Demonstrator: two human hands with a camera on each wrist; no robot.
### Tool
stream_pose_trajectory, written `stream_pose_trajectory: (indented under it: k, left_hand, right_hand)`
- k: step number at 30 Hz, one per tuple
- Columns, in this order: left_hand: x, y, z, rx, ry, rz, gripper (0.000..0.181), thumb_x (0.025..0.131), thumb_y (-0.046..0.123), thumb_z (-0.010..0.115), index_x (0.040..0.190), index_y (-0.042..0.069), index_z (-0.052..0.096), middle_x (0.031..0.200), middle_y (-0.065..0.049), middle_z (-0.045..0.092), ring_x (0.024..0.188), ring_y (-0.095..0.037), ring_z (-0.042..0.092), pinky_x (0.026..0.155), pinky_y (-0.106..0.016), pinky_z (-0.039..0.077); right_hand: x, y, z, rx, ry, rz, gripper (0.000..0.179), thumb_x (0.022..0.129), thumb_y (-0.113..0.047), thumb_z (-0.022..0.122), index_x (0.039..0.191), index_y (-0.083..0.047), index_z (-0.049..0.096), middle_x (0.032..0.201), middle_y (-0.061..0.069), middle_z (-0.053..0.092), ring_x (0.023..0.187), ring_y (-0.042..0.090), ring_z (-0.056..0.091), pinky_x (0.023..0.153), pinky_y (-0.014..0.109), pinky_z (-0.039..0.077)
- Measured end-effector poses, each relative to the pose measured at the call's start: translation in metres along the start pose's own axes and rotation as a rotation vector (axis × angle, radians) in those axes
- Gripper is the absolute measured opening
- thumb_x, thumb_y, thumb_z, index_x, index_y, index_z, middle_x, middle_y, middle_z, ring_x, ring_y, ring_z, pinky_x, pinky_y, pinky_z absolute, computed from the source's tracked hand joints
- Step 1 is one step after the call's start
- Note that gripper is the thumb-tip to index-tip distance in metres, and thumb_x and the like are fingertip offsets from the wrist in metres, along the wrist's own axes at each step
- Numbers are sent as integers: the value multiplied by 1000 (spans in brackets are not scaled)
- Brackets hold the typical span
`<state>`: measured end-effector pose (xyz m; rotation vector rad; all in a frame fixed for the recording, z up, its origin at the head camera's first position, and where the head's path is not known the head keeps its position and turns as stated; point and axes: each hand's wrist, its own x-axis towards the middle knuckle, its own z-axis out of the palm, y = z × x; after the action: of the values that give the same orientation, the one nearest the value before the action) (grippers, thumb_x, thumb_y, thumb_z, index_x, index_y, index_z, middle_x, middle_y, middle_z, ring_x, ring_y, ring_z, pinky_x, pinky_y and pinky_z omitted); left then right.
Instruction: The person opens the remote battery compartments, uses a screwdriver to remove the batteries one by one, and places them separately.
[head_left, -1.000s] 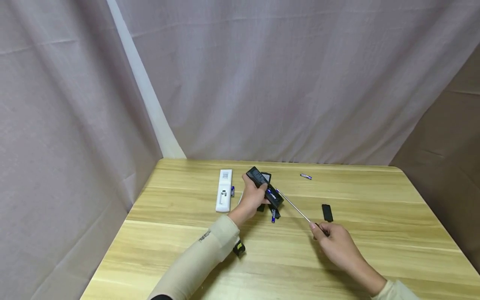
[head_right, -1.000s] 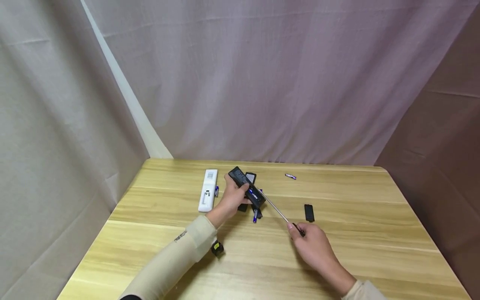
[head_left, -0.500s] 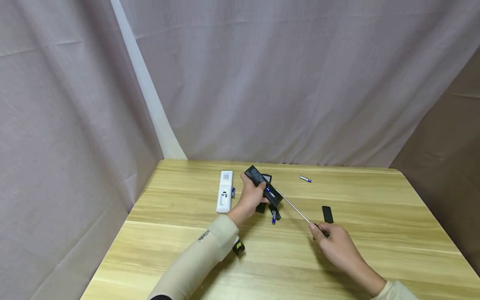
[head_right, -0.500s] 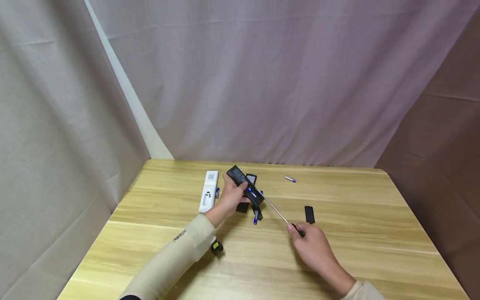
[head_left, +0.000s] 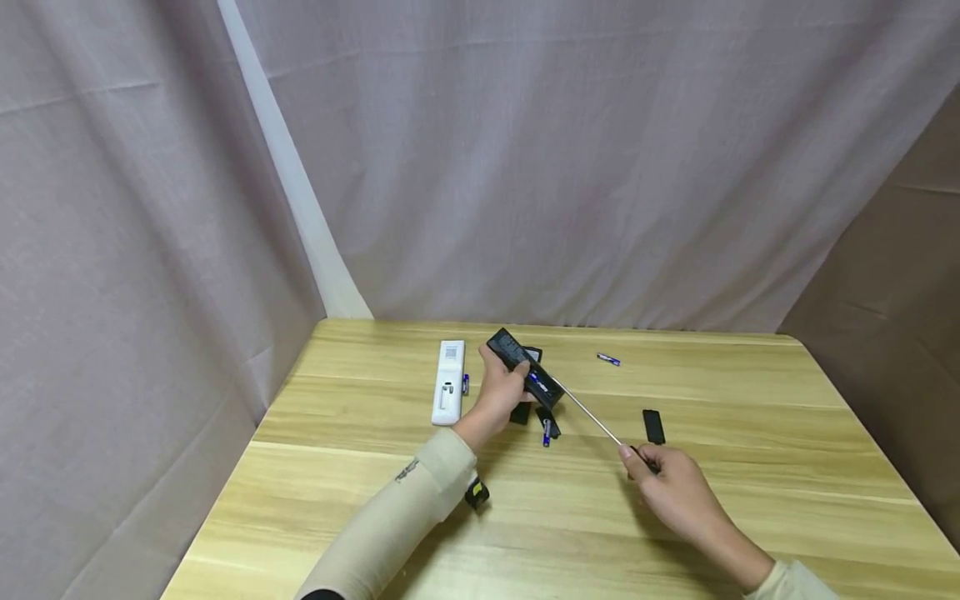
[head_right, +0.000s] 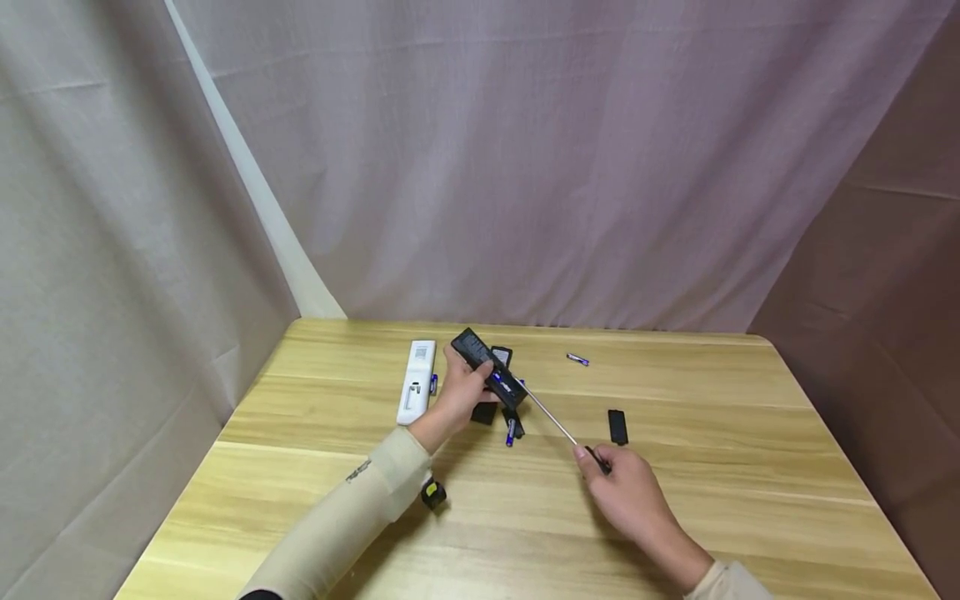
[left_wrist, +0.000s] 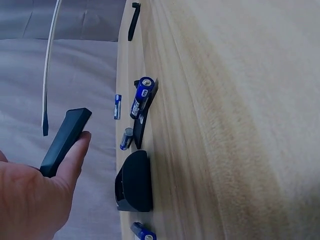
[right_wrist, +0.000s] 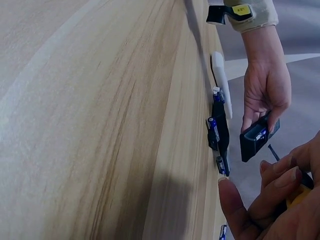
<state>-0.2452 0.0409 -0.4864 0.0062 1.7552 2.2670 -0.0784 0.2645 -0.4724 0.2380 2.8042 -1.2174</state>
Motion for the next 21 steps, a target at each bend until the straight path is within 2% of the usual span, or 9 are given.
stream_pose_trajectory:
  k: [8,14,18,21]
  left_hand:
    - [4,1,-1,-18,1,52,52,111,4,47,151,15,16,144,-36,59,119,-46,74,88,-46,69]
    - [5,2,-1,-13,16,47,54,111,4,48,152,18,15,146,-35,59,121,-45,73,88,-46,69]
    - [6,2,-1,-16,11,69,52,111,4,47,151,17,16,146,-35,58,122,-45,72,87,-46,69]
    - [5,2,-1,-22,7,83,51,111,3,47,150,18,18,146,-35,58,123,-45,72,88,-46,69]
  right_hand:
    - [1,-3,-3,-4,-8,1,51,110,-52,53,89,-8,68,63,0,58,58,13,53,56,26,43]
    - [1,-3,-1,8,-15,-9,46,111,-44,55,88,-7,68,63,0,57,57,13,53,55,25,43]
    - [-1,-3,0,17,-26,-3,43,111,-41,56,89,-6,68,63,-1,56,57,14,55,56,25,43]
    - [-3,-4,0,53,-56,17,44,111,-43,56,90,-5,68,62,-1,54,56,15,56,57,26,49]
